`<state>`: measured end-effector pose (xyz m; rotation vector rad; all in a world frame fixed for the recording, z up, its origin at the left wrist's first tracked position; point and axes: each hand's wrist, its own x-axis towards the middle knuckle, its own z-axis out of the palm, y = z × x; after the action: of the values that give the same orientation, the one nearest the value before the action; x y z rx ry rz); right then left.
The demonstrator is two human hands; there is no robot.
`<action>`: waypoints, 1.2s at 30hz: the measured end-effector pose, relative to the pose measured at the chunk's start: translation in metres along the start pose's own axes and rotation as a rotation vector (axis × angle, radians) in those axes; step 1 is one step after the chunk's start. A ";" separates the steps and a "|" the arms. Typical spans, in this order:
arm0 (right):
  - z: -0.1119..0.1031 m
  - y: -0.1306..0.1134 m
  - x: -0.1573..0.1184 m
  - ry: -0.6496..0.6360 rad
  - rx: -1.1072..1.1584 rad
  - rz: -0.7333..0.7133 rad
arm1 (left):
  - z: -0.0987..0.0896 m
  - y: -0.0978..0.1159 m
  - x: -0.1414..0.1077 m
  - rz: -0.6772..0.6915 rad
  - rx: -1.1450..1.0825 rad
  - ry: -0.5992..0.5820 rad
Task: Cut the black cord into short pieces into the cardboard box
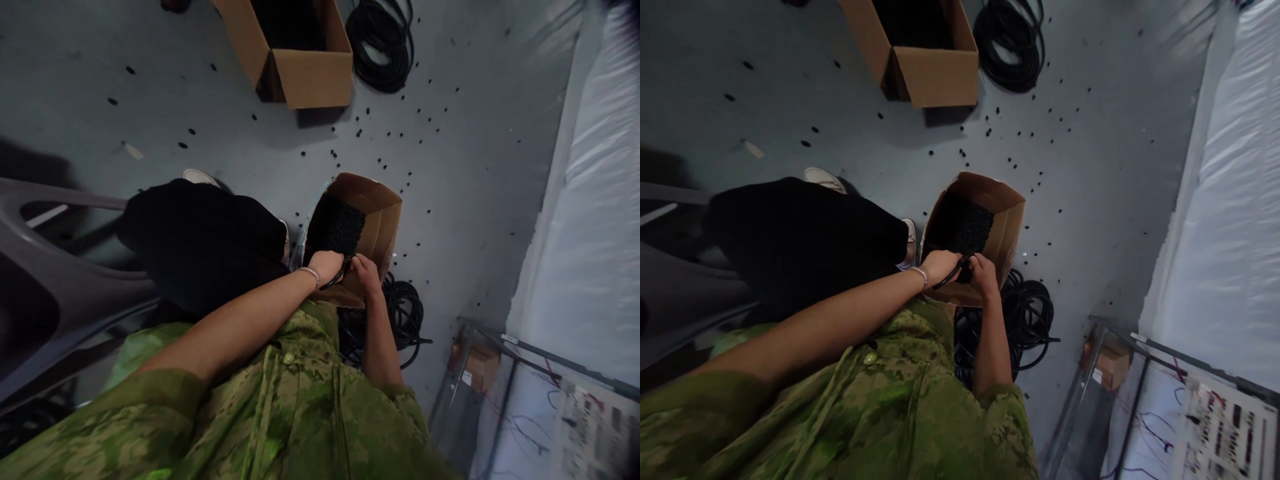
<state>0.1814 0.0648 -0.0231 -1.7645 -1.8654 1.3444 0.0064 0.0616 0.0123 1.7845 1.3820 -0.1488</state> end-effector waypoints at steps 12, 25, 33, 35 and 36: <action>-0.002 -0.005 -0.004 -0.077 -0.118 -0.091 | -0.005 0.003 -0.004 -0.028 -0.006 -0.038; 0.003 0.009 0.003 0.019 -0.204 -0.053 | -0.006 0.004 -0.001 -0.052 0.026 -0.014; -0.003 -0.001 0.001 -0.095 -0.654 -0.096 | -0.010 0.005 -0.006 -0.067 -0.026 -0.053; -0.003 -0.005 0.001 -0.097 -0.728 -0.077 | -0.011 0.005 -0.006 -0.067 -0.012 -0.055; -0.002 -0.007 0.001 -0.094 -0.758 -0.067 | -0.011 0.005 -0.006 -0.063 -0.002 -0.050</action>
<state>0.1784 0.0676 -0.0174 -1.9256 -2.6950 0.7337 0.0044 0.0643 0.0254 1.7251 1.4022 -0.2244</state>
